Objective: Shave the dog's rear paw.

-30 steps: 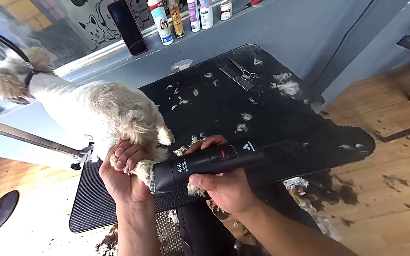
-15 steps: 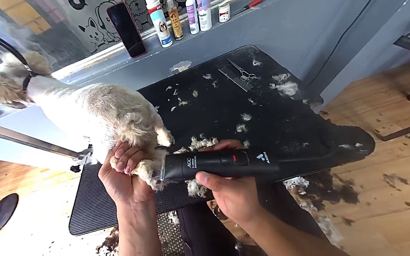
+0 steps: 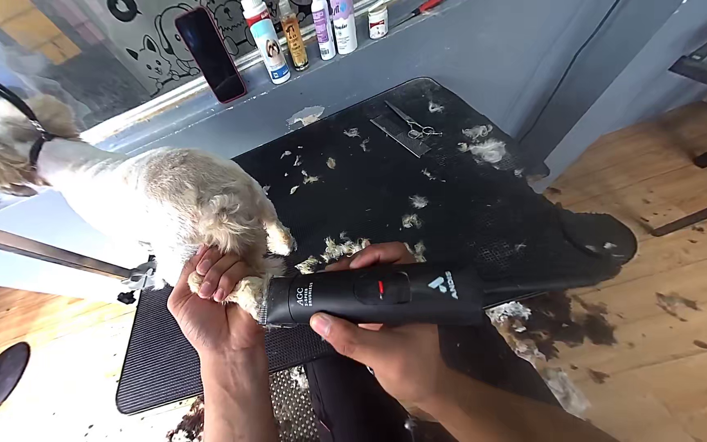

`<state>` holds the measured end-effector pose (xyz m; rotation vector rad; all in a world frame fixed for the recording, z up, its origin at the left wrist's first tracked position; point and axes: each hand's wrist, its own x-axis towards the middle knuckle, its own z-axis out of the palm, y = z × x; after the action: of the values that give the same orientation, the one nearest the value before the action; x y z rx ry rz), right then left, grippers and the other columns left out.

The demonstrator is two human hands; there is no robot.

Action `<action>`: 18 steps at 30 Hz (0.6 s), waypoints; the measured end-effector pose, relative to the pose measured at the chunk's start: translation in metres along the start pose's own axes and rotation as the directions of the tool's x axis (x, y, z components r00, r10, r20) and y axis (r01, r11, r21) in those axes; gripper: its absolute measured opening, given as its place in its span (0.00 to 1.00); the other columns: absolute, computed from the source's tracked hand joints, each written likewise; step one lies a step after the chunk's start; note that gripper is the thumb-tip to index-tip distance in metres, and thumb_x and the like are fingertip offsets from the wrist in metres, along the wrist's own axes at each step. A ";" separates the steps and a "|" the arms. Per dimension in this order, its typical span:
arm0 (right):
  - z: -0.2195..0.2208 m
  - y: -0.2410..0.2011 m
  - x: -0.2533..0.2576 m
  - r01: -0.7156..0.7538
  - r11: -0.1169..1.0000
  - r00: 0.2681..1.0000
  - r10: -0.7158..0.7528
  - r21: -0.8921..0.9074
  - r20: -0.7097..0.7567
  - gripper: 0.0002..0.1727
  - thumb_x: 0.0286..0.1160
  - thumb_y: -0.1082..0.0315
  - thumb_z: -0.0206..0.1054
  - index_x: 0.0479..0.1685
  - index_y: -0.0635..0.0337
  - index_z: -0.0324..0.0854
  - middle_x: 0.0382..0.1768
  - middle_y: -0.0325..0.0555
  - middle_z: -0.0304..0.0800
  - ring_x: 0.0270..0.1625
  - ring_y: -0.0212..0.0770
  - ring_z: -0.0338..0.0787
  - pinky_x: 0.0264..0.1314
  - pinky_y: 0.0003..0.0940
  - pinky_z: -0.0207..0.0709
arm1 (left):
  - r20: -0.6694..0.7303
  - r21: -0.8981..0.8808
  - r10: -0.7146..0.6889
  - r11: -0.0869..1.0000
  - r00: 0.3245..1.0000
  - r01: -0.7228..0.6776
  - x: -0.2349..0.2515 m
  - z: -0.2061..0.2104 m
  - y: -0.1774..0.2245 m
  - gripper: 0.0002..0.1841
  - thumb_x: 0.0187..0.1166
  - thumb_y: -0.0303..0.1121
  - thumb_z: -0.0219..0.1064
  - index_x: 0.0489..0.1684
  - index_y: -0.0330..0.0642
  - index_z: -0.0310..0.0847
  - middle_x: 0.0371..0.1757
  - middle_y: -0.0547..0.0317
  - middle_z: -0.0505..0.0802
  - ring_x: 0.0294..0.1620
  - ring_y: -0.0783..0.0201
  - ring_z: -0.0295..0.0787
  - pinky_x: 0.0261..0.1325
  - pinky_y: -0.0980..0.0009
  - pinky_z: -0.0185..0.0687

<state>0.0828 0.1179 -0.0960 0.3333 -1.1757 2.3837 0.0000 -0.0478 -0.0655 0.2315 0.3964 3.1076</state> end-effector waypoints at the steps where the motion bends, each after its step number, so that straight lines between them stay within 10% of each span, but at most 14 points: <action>1: 0.002 -0.001 0.000 0.022 0.999 1.000 -0.021 -0.026 0.007 0.31 0.52 0.84 0.83 0.58 0.59 0.76 0.49 0.54 0.91 0.53 0.48 0.95 0.54 0.43 0.93 | 0.001 0.004 0.005 1.000 1.000 -0.005 0.000 0.000 -0.001 0.21 0.89 0.36 0.41 0.28 0.42 0.77 0.16 0.69 0.76 0.12 0.79 0.71 0.16 0.88 0.66; 11: 0.023 -0.001 -0.002 0.016 0.998 0.990 -0.025 -0.069 -0.139 0.31 0.51 0.85 0.83 0.57 0.58 0.77 0.44 0.50 0.92 0.47 0.43 0.96 0.49 0.39 0.94 | -0.029 0.102 0.096 0.990 0.995 -0.093 -0.002 -0.001 -0.009 0.21 0.90 0.36 0.40 0.29 0.42 0.76 0.16 0.69 0.76 0.13 0.80 0.72 0.18 0.88 0.67; 15: 0.022 0.005 -0.001 -0.175 0.930 0.941 0.255 0.325 -0.224 0.24 0.62 0.85 0.77 0.57 0.55 0.80 0.45 0.53 0.92 0.47 0.47 0.96 0.52 0.48 0.92 | 0.002 0.200 0.125 0.972 0.992 -0.123 -0.004 -0.004 -0.007 0.23 0.91 0.36 0.36 0.30 0.41 0.77 0.16 0.69 0.77 0.13 0.80 0.72 0.18 0.88 0.67; 18: 0.007 0.004 0.005 -0.305 0.629 0.787 0.589 0.715 -0.182 0.14 0.72 0.73 0.75 0.55 0.63 0.86 0.52 0.60 0.90 0.54 0.55 0.93 0.63 0.57 0.86 | 0.019 0.183 0.127 0.975 0.992 -0.129 -0.001 -0.008 -0.004 0.25 0.91 0.37 0.32 0.28 0.41 0.74 0.15 0.70 0.76 0.13 0.80 0.72 0.17 0.88 0.67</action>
<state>0.0765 0.1116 -0.0918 -0.3066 -0.1813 3.0676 -0.0001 -0.0461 -0.0739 0.2789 0.6967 3.1947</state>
